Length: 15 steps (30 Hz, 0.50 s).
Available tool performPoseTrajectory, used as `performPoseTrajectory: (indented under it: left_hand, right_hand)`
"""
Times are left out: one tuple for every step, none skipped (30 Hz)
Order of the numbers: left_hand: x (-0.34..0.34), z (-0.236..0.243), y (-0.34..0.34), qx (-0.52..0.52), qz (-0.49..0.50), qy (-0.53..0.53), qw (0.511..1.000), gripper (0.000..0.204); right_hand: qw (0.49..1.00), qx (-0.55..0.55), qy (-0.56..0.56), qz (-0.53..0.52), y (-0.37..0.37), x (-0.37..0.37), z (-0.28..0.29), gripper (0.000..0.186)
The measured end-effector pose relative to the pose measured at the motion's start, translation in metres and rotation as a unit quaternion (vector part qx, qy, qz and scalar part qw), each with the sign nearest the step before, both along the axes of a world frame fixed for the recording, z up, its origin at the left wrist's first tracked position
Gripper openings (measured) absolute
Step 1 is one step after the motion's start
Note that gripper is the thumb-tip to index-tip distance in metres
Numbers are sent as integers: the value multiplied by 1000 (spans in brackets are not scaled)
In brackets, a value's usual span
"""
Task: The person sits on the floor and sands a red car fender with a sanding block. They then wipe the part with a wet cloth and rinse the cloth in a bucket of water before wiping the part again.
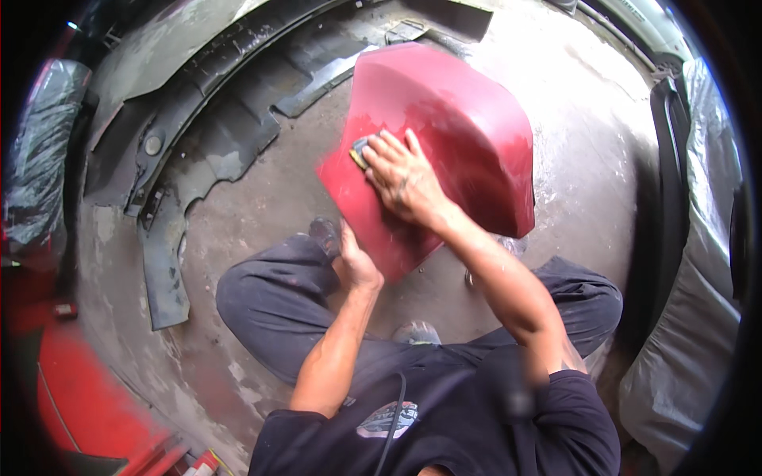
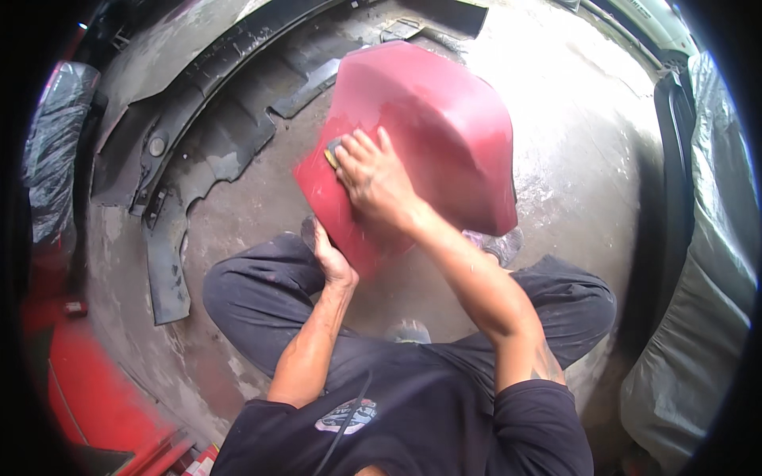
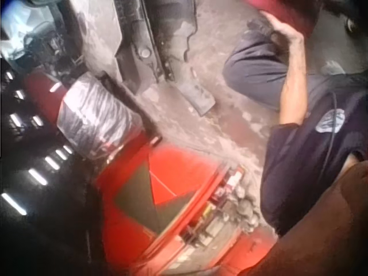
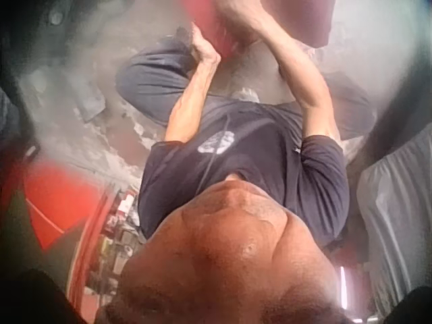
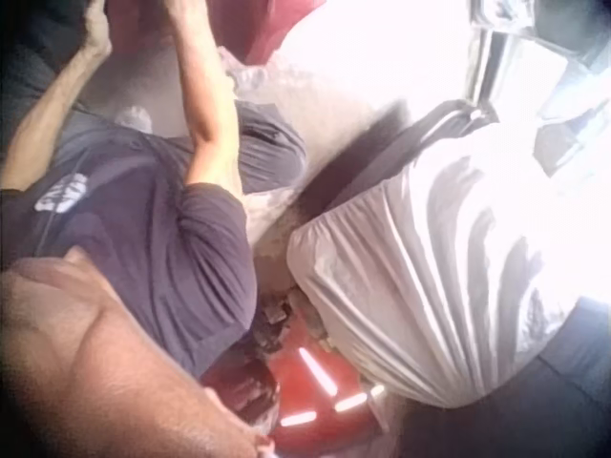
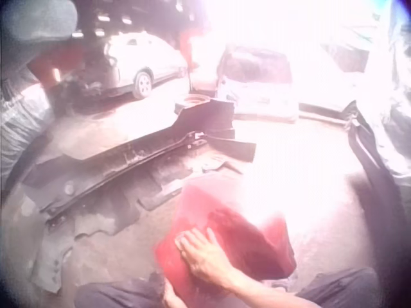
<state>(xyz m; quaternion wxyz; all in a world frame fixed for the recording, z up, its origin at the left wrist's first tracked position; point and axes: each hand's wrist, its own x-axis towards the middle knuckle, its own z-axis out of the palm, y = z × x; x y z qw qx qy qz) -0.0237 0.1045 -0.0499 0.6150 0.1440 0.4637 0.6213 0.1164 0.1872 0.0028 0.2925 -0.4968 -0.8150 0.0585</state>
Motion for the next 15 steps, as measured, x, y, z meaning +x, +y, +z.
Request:
performPoseTrajectory:
  left_hand:
    - [-5,-7,-2,-2,5,7,1000,52]
    - [-9,-14,-7,-6,10,10,1000,54]
    - [-12,-20,-12,-13,13,14,1000,55]
    - [-16,-23,-15,3,-8,24,1000,59]
    - [-18,-31,-17,4,-5,9,1000,60]
    - [-19,-41,-17,5,-2,-6,1000,60]
    - [-16,-43,-15,6,0,-22,1000,60]
    - [-15,-44,-14,-42,4,51,998,61]
    - [-14,-47,-11,-37,10,67,997,60]
    - [-15,-49,-9,-31,14,84,996,59]
    - [-17,-51,-8,-25,17,101,994,59]
    - [-24,-52,-6,-32,4,123,992,57]
    - [-29,-50,0,-12,-5,118,993,57]
    - [-34,-46,4,5,-13,114,993,57]
    - [-36,-44,7,21,-21,110,993,57]
  right_hand:
    - [1000,0,-3,-8,-2,-7,-1,43]
    - [999,30,-35,1,-16,-12,-7,47]
    - [998,5,-45,37,-35,-12,-7,49]
    - [999,-1,-12,46,-60,-17,-12,48]
    - [998,-7,24,57,-73,-18,-15,48]
    - [998,-5,10,68,-70,-14,-18,47]
    - [997,-4,-5,79,-67,-6,-17,47]
    - [996,-3,-19,90,-62,-1,-16,46]
    - [997,7,-17,70,-52,0,-15,44]
    - [997,-13,3,70,-43,2,-11,44]
    - [997,-33,22,71,-37,4,-5,44]
    - [997,-11,38,59,-37,6,2,41]
    - [995,7,88,47,-35,12,13,40]
    - [989,21,139,38,-34,21,21,39]
    - [981,35,190,28,-33,33,27,39]
